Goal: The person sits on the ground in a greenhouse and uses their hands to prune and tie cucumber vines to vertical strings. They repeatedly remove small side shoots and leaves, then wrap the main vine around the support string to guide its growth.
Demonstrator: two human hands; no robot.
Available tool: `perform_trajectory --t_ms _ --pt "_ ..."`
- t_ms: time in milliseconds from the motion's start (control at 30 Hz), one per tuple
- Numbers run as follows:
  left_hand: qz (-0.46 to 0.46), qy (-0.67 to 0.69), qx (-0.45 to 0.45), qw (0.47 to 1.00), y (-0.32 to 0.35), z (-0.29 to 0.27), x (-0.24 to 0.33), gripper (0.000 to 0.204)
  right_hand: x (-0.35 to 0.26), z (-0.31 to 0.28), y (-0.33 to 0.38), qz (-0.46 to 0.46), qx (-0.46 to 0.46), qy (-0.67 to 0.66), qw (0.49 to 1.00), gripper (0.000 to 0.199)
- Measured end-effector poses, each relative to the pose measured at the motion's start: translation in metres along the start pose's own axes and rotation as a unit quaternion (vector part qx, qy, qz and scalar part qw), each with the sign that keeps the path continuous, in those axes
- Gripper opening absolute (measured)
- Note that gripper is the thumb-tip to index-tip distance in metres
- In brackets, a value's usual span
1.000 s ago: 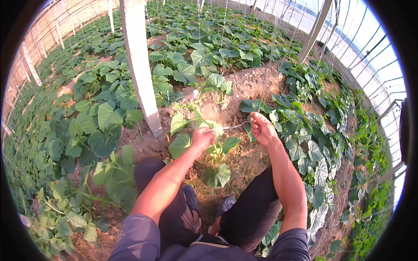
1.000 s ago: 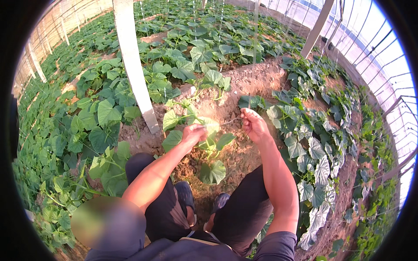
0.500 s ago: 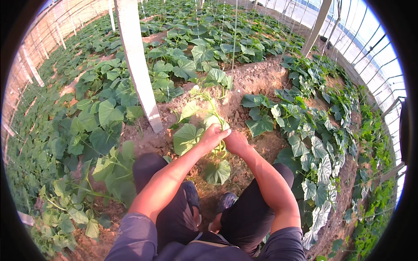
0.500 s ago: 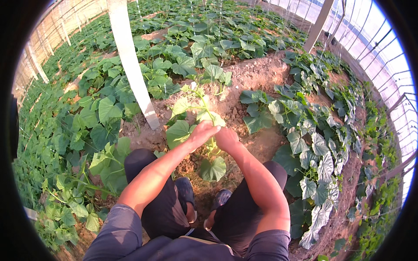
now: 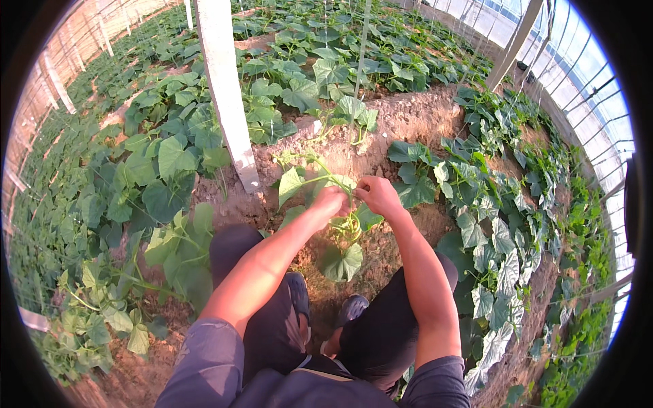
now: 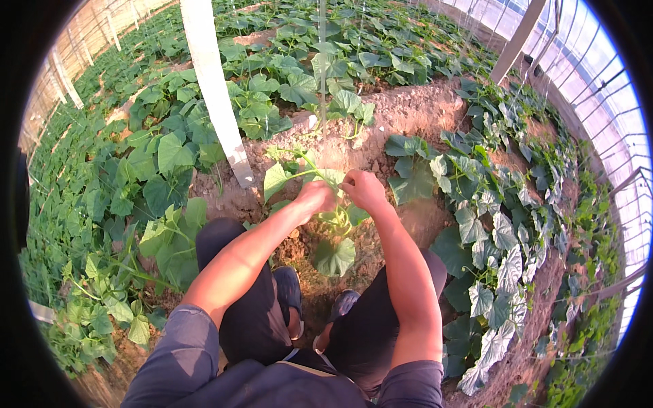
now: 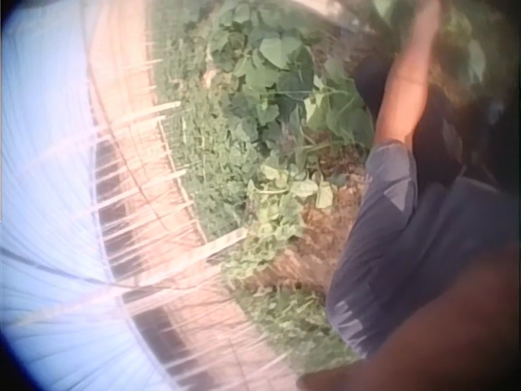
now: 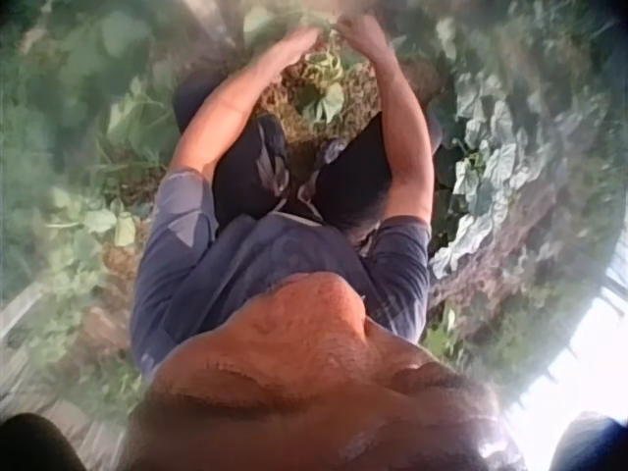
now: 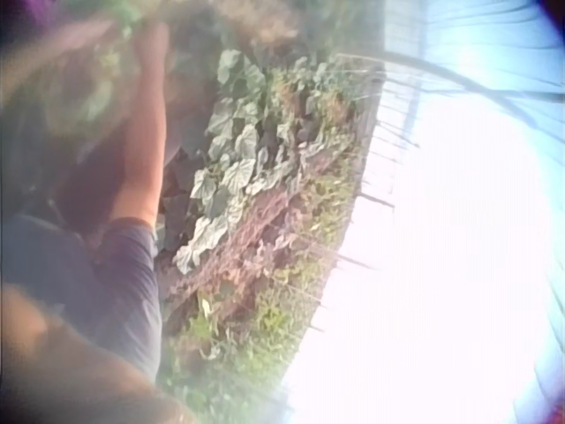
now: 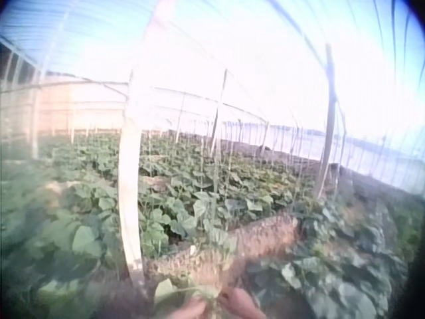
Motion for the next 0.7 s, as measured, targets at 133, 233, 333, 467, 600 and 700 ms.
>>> perform_trajectory --t_ms 133,233,333,467,600,700 --pt "-0.023 0.035 -0.039 0.998 -0.005 0.009 0.002 0.015 0.001 0.001 -0.005 -0.042 0.066 0.013 0.997 0.016" --pt "-0.049 0.09 -0.029 0.994 -0.003 0.006 0.001 0.013 -0.001 0.004 -0.005 -0.031 0.063 -0.02 0.997 0.014" --pt "-0.051 0.095 -0.013 0.994 -0.003 0.006 0.003 0.015 -0.001 0.003 -0.004 -0.061 0.096 -0.041 0.993 0.017" --pt "-0.01 0.157 0.054 0.986 -0.002 0.008 0.01 0.016 -0.006 -0.004 0.012 -0.059 0.281 0.005 0.958 0.025" --pt "0.009 0.179 0.091 0.98 0.003 0.006 0.019 0.017 0.012 0.006 0.008 0.148 0.028 -0.123 0.981 0.024" --pt "0.043 0.192 0.076 0.977 0.002 0.011 0.026 0.017 0.02 0.02 0.015 0.269 -0.118 -0.335 0.896 0.022"
Point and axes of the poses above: each hand's wrist, its own y-axis away from the middle knuckle, its own z-axis out of the palm, x = y × z, the point moved 6 cm from there along -y, towards the middle knuckle, and after that the axes turned 9 degrees about z, right-handed, at the moved point
